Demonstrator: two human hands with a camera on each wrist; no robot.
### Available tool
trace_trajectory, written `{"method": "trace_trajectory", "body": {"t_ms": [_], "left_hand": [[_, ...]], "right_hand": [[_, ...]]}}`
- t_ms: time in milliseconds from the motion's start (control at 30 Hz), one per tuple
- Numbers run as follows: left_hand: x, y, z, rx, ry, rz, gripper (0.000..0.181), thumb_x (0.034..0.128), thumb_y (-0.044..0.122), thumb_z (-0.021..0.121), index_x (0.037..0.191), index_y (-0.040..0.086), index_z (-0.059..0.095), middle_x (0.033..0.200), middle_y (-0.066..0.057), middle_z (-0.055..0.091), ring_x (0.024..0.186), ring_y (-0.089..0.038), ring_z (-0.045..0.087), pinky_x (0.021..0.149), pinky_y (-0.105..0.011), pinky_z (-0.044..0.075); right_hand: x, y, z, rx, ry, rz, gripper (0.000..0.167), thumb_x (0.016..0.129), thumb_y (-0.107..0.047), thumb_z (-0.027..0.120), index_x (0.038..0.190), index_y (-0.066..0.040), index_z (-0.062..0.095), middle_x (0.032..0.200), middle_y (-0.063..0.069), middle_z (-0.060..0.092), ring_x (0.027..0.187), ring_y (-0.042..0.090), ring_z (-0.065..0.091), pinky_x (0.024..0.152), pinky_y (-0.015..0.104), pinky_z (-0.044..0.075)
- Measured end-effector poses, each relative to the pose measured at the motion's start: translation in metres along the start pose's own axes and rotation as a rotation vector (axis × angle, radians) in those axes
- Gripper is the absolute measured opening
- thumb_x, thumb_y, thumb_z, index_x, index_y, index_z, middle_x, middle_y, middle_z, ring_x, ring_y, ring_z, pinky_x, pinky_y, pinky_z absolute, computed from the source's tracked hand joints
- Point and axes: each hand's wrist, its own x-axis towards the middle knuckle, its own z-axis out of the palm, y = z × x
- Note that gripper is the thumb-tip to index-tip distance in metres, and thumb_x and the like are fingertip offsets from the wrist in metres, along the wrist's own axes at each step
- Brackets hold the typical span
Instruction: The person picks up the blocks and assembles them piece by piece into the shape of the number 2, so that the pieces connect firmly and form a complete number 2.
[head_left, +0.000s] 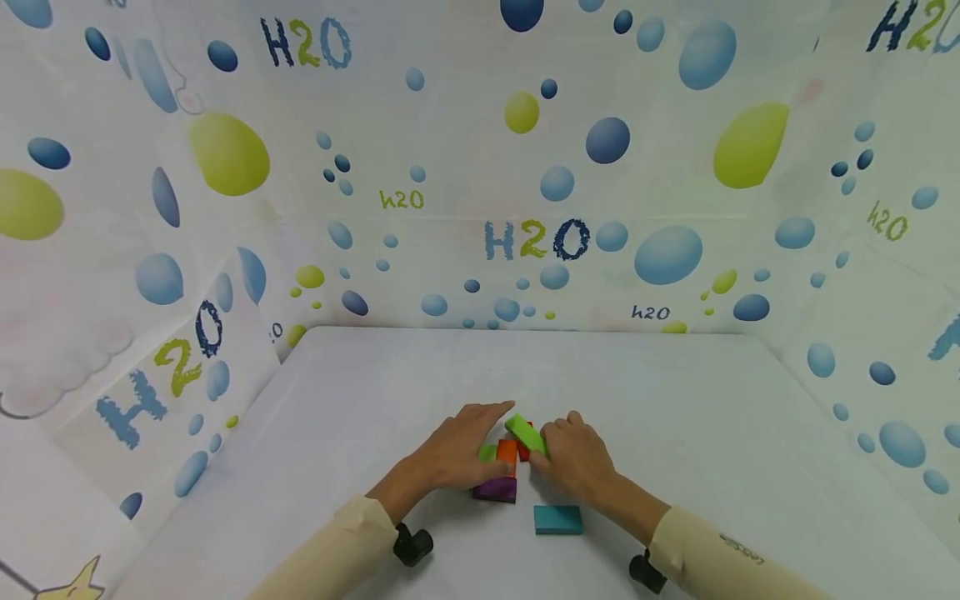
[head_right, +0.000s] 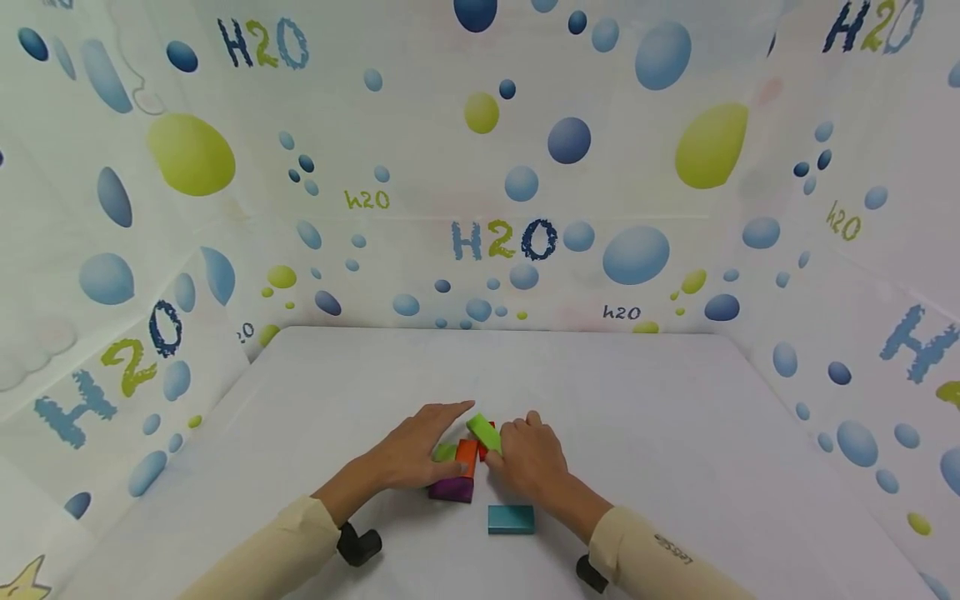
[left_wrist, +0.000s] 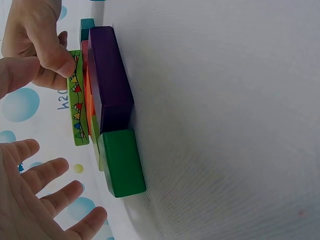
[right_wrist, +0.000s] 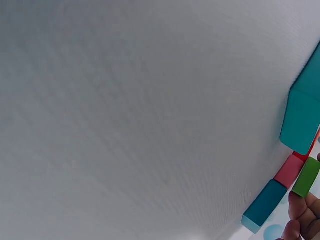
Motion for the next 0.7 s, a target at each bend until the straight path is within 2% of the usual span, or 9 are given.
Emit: {"method": "trace_trajectory", "body": {"t_ms": [300, 700], "left_hand": [[-0.001, 0.001, 0.001, -0.007, -0.020, 0.005, 0.087, 0.0854, 0.052, 0.063, 0.161, 0.028, 0.028, 0.161, 0.003, 0.038, 0.146, -0.025, 0.036, 0.115, -0.062, 0.033], [-0.007, 0.006, 0.001, 0.019, -0.034, 0.037, 0.087, 0.0863, 0.055, 0.064, 0.161, 0.034, 0.025, 0.161, 0.004, 0.037, 0.146, -0.023, 0.035, 0.114, -0.061, 0.035]], "right_hand": [[-0.005, 0.000, 0.002, -0.002, 0.042, -0.043, 0.023, 0.090, -0.030, 0.068, 0.088, -0.007, 0.066, 0.072, -0.004, 0.052, 0.073, 0.016, 0.040, 0.061, 0.027, 0.036], [-0.013, -0.001, 0.003, 0.021, 0.039, -0.072, 0.020, 0.089, -0.028, 0.067, 0.091, -0.007, 0.068, 0.075, -0.005, 0.056, 0.076, 0.014, 0.039, 0.061, 0.026, 0.038]]}}
